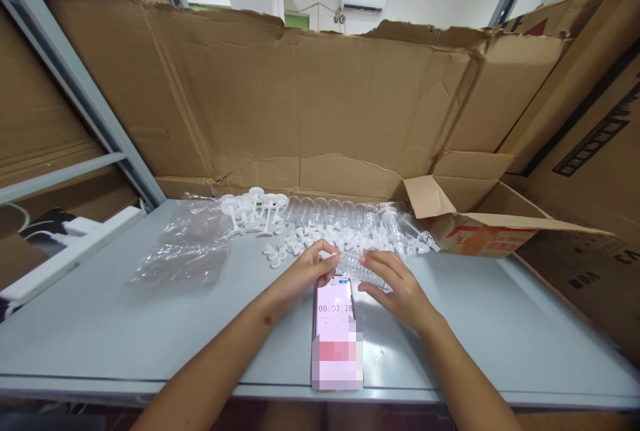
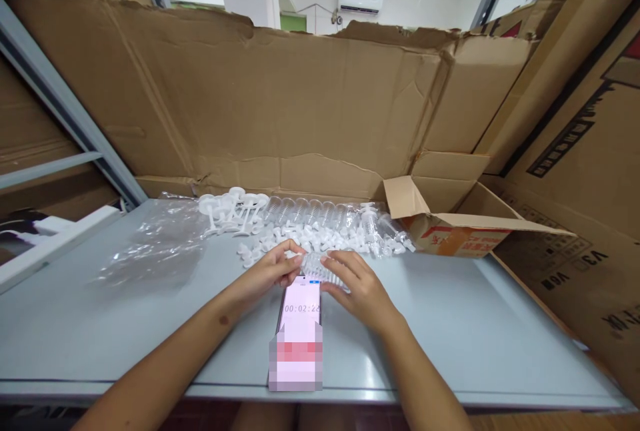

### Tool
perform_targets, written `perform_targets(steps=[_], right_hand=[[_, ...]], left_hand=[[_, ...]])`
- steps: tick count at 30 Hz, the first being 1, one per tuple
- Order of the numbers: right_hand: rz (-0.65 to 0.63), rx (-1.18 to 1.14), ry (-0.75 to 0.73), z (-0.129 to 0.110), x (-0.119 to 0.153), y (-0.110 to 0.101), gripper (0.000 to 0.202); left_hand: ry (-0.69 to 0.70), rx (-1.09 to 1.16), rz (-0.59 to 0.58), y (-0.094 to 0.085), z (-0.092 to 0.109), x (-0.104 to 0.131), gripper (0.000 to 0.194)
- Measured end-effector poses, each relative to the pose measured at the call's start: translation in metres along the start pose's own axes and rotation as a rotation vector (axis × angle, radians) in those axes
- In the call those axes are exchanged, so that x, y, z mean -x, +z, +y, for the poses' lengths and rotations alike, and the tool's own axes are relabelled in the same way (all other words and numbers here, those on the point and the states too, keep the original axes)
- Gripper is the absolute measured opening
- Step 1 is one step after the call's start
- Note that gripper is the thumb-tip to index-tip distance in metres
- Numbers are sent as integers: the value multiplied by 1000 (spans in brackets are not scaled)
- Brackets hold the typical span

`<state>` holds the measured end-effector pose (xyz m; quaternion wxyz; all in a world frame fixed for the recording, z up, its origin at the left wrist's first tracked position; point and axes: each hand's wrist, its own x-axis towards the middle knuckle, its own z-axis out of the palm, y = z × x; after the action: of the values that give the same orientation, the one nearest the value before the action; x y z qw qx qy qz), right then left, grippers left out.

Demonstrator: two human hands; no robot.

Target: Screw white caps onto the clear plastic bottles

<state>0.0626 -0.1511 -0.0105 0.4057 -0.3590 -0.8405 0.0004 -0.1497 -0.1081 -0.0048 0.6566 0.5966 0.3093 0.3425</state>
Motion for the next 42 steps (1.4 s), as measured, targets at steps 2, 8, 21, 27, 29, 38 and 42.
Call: perform_targets(steps=[2, 8, 21, 27, 29, 38, 42], right_hand=[[16, -38, 40, -1, 0, -3, 43], [37, -316, 324, -7, -1, -5, 37], [-75, -888, 833, -11, -10, -9, 30], [61, -201, 357, -10, -5, -4, 31], [44, -123, 228, -9, -3, -2, 34], [75, -416, 495, -12, -2, 2, 27], [-31, -794, 697, -13, -7, 1, 29]], left_hand=[[56, -1, -2, 0, -1, 1, 27], [184, -94, -15, -1, -1, 6, 25], [245, -334, 20, 7, -3, 10, 21], [82, -55, 70, 10, -5, -1, 26], [50, -32, 70, 9, -5, -3, 28], [156, -52, 16, 6, -2, 4, 29], [205, -172, 0, 3, -2, 7, 25]])
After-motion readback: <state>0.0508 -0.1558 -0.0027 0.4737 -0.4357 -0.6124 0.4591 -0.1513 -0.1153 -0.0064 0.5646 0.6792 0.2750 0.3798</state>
